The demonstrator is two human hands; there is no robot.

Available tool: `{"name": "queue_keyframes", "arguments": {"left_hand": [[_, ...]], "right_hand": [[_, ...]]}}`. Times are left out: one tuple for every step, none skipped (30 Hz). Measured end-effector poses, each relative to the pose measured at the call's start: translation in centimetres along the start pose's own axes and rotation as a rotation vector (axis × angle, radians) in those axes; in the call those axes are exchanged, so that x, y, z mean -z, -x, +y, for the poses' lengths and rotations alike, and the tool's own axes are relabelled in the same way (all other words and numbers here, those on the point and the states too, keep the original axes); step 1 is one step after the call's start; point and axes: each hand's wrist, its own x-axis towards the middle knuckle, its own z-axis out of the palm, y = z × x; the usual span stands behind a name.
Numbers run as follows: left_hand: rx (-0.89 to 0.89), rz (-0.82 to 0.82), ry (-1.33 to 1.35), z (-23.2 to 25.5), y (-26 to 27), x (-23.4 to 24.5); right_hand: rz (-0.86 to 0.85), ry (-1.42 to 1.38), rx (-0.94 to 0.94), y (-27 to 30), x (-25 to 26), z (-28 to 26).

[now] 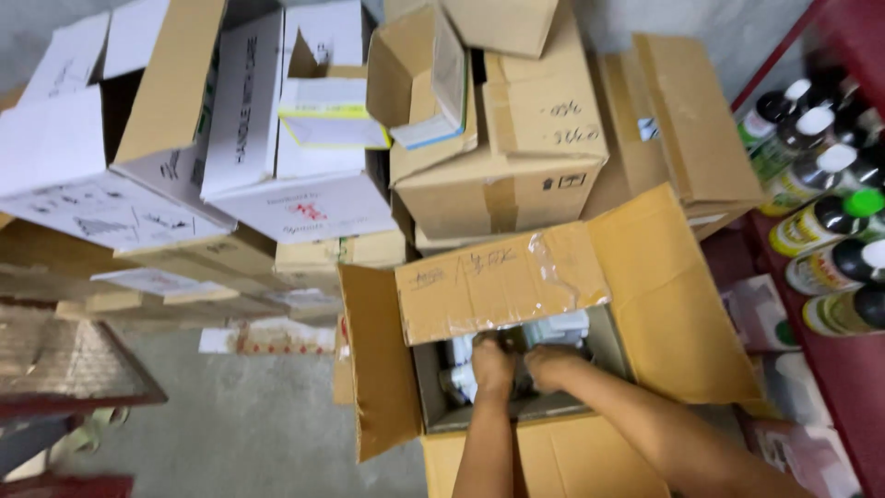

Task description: Unpacking bottles and cartons of agricultural supplies from a shipping box and organizing them on shelves.

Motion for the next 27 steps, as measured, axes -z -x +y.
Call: {"name": "queue_keyframes", "arguments": {"left_hand": [[-0.028, 0.224, 0.045, 1.4, 0.6, 1.6], [-0.056, 0.447, 0.095, 2.7, 1.3, 3.2], [-0.075, 0.46, 0.095, 4.3, 2.0, 4.7], [-0.098, 0.506, 0.276, 5.8, 2.7, 6.1], [-0.115, 0.543, 0.458, 7.2, 3.8, 7.4], [-0.129, 0.55, 0.46, 10.2, 4.8, 11.1], [0.016, 0.453, 0.585, 13.1, 6.4, 14.6], [0.16, 0.35, 0.705, 16.0, 8.0, 18.1], [0.157, 0.354, 0.708, 16.7, 7.6, 19.8], [-0.03, 0.498, 0.56, 17.4, 7.3, 21.4], [-0.215, 0.638, 0.402, 18.0, 7.0, 23.2], [-0.215, 0.647, 0.4, 18.7, 6.1, 24.5], [-0.369, 0.714, 0.35, 19.5, 4.9, 25.8], [-0.522, 0.78, 0.297, 20.5, 3.8, 27.2], [-0.537, 0.792, 0.299, 21.9, 2.3, 28.3], [-0.582, 0.78, 0.212, 23.4, 0.9, 29.4], [-0.62, 0.766, 0.13, 25.0, -0.4, 30.2], [-0.629, 0.776, 0.137, 25.6, -3.4, 30.3], [-0.681, 0.822, 0.033, 26.2, -6.3, 30.4], [-0.73, 0.868, -0.073, 26.8, -9.2, 30.5], [-0.732, 0.881, -0.066, 27.5, -11.2, 31.0], [-0.733, 0.9, -0.125, 28.2, -13.1, 31.6], [-0.738, 0.915, -0.185, 29.0, -15.0, 32.3], [-0.746, 0.924, -0.179, 29.4, -16.4, 32.5], [-0.761, 0.917, -0.216, 29.8, -17.8, 32.8], [-0.776, 0.909, -0.253, 30.2, -19.1, 33.1], [-0.779, 0.918, -0.25, 30.7, -19.7, 33.1]], "right_hand": [[0.027, 0.011, 0.079, 0.8, 2.1, -0.5], [0.054, 0.024, 0.158, 1.5, 4.2, -1.1], [0.075, 0.027, 0.151, 3.1, 6.8, -1.7], [0.099, 0.037, 0.202, 4.6, 9.3, -2.3], [0.116, 0.048, 0.255, 6.3, 11.5, -2.9], [0.131, 0.052, 0.25, 8.0, 14.5, -2.7], [0.114, 0.004, 0.255, 9.9, 17.2, -2.6], [0.098, -0.044, 0.261, 11.9, 19.9, -2.4], [0.101, -0.039, 0.262, 12.7, 21.6, -1.9], [0.119, -0.11, 0.315, 13.5, 23.4, -1.3], [0.138, -0.18, 0.374, 14.2, 25.1, -1.0], [0.142, -0.175, 0.38, 14.2, 26.2, -0.6], [0.24, -0.351, 0.431, 14.1, 27.5, -0.1], [0.337, -0.525, 0.484, 14.2, 28.9, 0.4], [0.354, -0.515, 0.486, 13.4, 30.2, 0.9], [0.591, -0.454, 0.502, 12.7, 31.5, 1.4], [0.819, -0.386, 0.51, 12.1, 32.6, 2.1], [0.829, -0.373, 0.509, 11.1, 33.9, 2.4], [0.955, -0.394, 0.452, 10.0, 35.1, 2.7], [1.08, -0.414, 0.395, 9.0, 36.4, 2.9], [1.086, -0.4, 0.399, 7.4, 37.5, 3.7], [1.233, -0.378, 0.419, 5.9, 38.6, 4.5], [1.384, -0.358, 0.435, 4.3, 39.7, 5.3], [1.393, -0.347, 0.435, 5.8, 40.7, 4.8], [1.294, -0.396, 0.334, 7.2, 41.6, 4.3], [1.192, -0.444, 0.234, 8.7, 42.5, 3.6], [1.199, -0.437, 0.237, 7.1, 42.6, 4.6]]}}
